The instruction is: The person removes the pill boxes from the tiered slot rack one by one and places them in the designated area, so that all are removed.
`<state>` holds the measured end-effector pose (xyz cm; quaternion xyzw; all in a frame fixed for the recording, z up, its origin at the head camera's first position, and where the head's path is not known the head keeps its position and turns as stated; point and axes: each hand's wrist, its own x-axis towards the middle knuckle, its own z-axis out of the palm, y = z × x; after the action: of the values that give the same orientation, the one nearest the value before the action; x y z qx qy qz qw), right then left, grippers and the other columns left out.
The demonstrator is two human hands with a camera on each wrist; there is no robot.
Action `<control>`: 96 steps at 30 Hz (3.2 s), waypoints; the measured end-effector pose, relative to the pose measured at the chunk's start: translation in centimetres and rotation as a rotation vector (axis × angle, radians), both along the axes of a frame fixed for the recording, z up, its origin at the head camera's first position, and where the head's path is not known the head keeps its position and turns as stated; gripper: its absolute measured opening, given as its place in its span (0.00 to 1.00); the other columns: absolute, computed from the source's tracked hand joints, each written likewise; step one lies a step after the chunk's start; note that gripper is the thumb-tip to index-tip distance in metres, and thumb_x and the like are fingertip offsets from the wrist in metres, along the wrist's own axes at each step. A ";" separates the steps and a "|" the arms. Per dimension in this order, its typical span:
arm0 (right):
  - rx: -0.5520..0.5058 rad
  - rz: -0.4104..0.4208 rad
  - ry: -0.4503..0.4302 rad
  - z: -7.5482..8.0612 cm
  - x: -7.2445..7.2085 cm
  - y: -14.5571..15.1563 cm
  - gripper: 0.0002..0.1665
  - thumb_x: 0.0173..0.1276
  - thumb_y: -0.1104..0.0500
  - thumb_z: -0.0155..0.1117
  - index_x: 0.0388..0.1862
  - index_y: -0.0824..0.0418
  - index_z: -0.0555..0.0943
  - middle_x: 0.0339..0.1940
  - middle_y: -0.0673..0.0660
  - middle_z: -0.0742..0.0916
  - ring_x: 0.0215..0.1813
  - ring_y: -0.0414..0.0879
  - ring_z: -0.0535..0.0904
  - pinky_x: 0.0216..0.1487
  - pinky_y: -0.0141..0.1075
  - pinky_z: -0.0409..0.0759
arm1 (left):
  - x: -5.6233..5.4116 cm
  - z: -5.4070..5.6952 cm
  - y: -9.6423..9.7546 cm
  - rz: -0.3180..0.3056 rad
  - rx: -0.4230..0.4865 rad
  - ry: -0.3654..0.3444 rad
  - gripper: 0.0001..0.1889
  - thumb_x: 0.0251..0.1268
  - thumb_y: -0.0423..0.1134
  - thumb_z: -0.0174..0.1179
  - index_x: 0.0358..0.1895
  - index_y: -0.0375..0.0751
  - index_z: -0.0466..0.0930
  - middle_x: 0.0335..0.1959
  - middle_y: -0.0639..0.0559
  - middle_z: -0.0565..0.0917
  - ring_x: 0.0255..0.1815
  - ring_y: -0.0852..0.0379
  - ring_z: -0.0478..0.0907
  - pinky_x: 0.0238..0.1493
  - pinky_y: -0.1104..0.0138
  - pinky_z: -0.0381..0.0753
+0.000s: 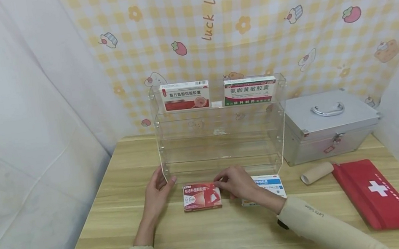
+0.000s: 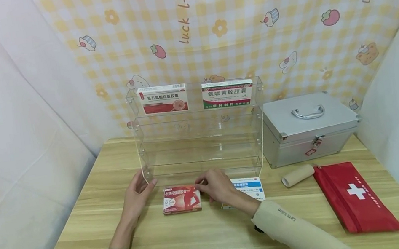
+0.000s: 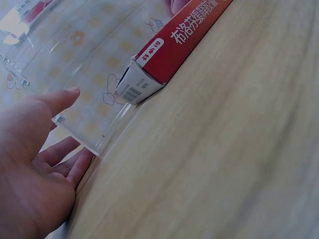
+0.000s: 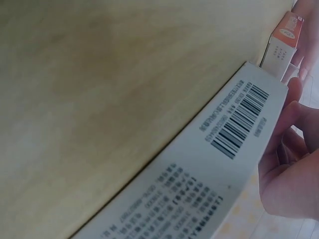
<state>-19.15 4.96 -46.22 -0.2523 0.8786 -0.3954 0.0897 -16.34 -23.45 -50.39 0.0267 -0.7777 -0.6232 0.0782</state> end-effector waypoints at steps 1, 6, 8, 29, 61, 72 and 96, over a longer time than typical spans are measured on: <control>0.001 0.000 0.005 0.0 0.0 0.0 0.09 0.69 0.58 0.66 0.44 0.60 0.88 0.29 0.54 0.88 0.09 0.44 0.76 0.09 0.35 0.76 | 0.0 0.0 0.0 -0.002 -0.001 -0.001 0.36 0.63 0.51 0.67 0.73 0.54 0.63 0.68 0.47 0.71 0.62 0.49 0.73 0.63 0.58 0.73; 0.008 -0.005 0.024 0.0 0.0 -0.1 0.09 0.69 0.58 0.67 0.43 0.59 0.88 0.29 0.53 0.88 0.09 0.44 0.76 0.09 0.36 0.76 | -0.1 0.0 0.0 0.001 -0.005 -0.010 0.36 0.63 0.51 0.66 0.73 0.55 0.63 0.68 0.47 0.71 0.62 0.49 0.73 0.63 0.58 0.73; 0.014 -0.004 0.027 0.0 0.0 0.0 0.09 0.69 0.57 0.67 0.44 0.59 0.88 0.29 0.53 0.88 0.09 0.43 0.77 0.10 0.35 0.76 | 0.0 0.1 0.0 -0.001 0.001 -0.015 0.35 0.64 0.49 0.66 0.73 0.54 0.63 0.68 0.46 0.71 0.62 0.49 0.73 0.63 0.58 0.73; -0.033 -0.097 0.253 13.1 -3.3 11.1 0.16 0.69 0.52 0.67 0.54 0.54 0.84 0.39 0.51 0.89 0.19 0.46 0.80 0.11 0.36 0.75 | 0.2 1.0 0.3 -0.011 -0.002 -0.021 0.35 0.66 0.45 0.65 0.74 0.50 0.61 0.69 0.43 0.70 0.63 0.46 0.72 0.65 0.55 0.70; 0.107 -0.263 0.334 23.5 -10.1 15.1 0.23 0.68 0.47 0.66 0.60 0.52 0.81 0.51 0.55 0.84 0.22 0.49 0.82 0.17 0.37 0.78 | 1.5 3.5 1.0 -0.029 0.009 -0.037 0.34 0.67 0.38 0.64 0.74 0.41 0.60 0.69 0.37 0.69 0.63 0.43 0.72 0.64 0.55 0.71; 0.134 -0.243 0.281 23.4 -10.3 15.0 0.26 0.68 0.46 0.66 0.63 0.51 0.78 0.52 0.60 0.83 0.22 0.48 0.83 0.16 0.39 0.79 | 1.5 3.6 1.0 -0.027 0.004 -0.048 0.34 0.67 0.38 0.64 0.74 0.41 0.61 0.69 0.37 0.69 0.63 0.43 0.72 0.64 0.55 0.71; 0.121 -0.203 0.279 23.1 -10.3 14.8 0.22 0.71 0.48 0.63 0.61 0.54 0.80 0.51 0.64 0.85 0.23 0.48 0.84 0.18 0.40 0.81 | 1.3 3.3 0.8 -0.035 -0.003 -0.040 0.34 0.69 0.39 0.63 0.75 0.42 0.59 0.69 0.37 0.68 0.64 0.44 0.71 0.65 0.56 0.71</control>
<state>-29.43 19.77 -23.17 -0.2088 0.9257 -0.3098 -0.0585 -15.00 -22.67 -47.13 0.0254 -0.7802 -0.6229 0.0517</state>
